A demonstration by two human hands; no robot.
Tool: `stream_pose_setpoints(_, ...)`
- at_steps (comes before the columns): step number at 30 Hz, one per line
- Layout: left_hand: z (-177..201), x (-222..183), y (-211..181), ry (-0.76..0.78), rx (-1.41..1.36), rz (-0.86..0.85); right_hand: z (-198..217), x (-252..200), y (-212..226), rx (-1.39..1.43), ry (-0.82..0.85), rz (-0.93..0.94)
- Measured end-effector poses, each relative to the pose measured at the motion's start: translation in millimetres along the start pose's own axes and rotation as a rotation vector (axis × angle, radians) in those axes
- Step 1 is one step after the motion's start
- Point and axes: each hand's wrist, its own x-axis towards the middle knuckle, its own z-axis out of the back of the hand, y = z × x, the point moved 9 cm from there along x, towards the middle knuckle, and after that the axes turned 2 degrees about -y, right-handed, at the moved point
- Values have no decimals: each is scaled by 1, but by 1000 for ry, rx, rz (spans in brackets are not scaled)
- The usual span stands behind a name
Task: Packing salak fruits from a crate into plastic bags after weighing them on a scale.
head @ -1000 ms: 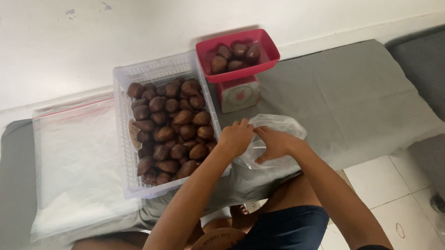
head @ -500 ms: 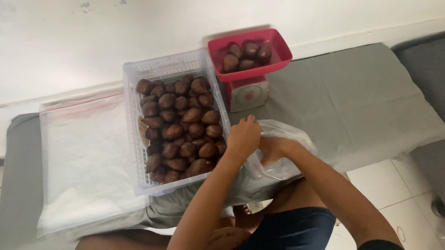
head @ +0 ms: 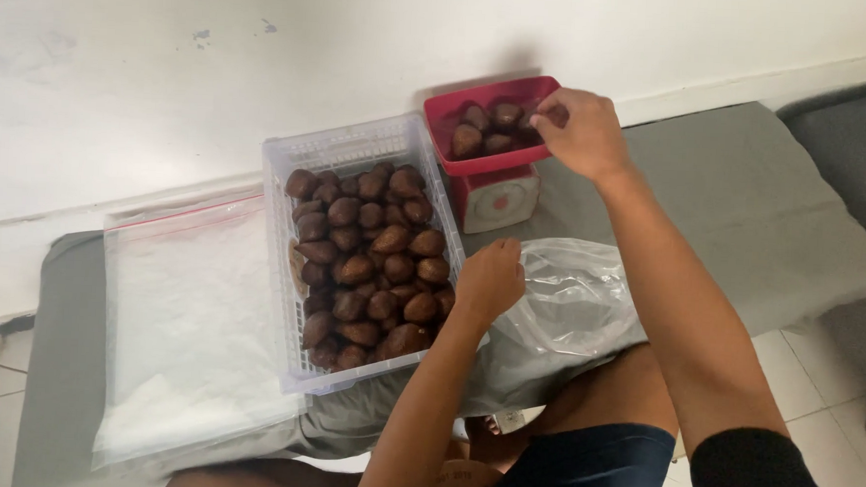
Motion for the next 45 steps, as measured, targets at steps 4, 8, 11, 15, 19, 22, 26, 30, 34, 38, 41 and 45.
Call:
stream_pose_setpoints(4,5,-1,0,-40,-44,14,-55,38,-37,-462,291,-161)
stream_pose_setpoints(8,6,-3,-3,-9,-53,27,-93,43,-59,-594,443,-239)
stream_pose_setpoints(11,0,-1,-2,-21,-43,15,-105,46,-69,-621,435,-223)
stream_pose_setpoints(15,-6,1,2,-4,-36,4,-69,44,-44,-562,334,-187)
stream_pose_setpoints(19,-17,4,9,49,-79,73,16,17,6,-139,105,-104)
stream_pose_setpoints(22,-13,4,8,-11,-82,30,63,-32,31,229,-39,-43)
stream_pose_setpoints(26,-5,1,0,-19,16,-37,64,-120,20,529,-3,-92)
stream_pose_setpoints(30,-5,1,-1,-11,64,-41,43,-197,-1,683,60,-334)
stream_pose_setpoints(34,-3,-2,-6,-47,107,-73,21,-230,0,431,227,-529)
stream_pose_setpoints(38,-13,-1,-3,-5,162,-84,-20,-226,27,173,535,-286)
stream_pose_setpoints(41,-15,-2,-2,27,151,-75,-54,-233,26,60,660,-185)
stream_pose_setpoints(45,-17,-3,0,9,111,-92,-81,-240,27,70,721,-167)
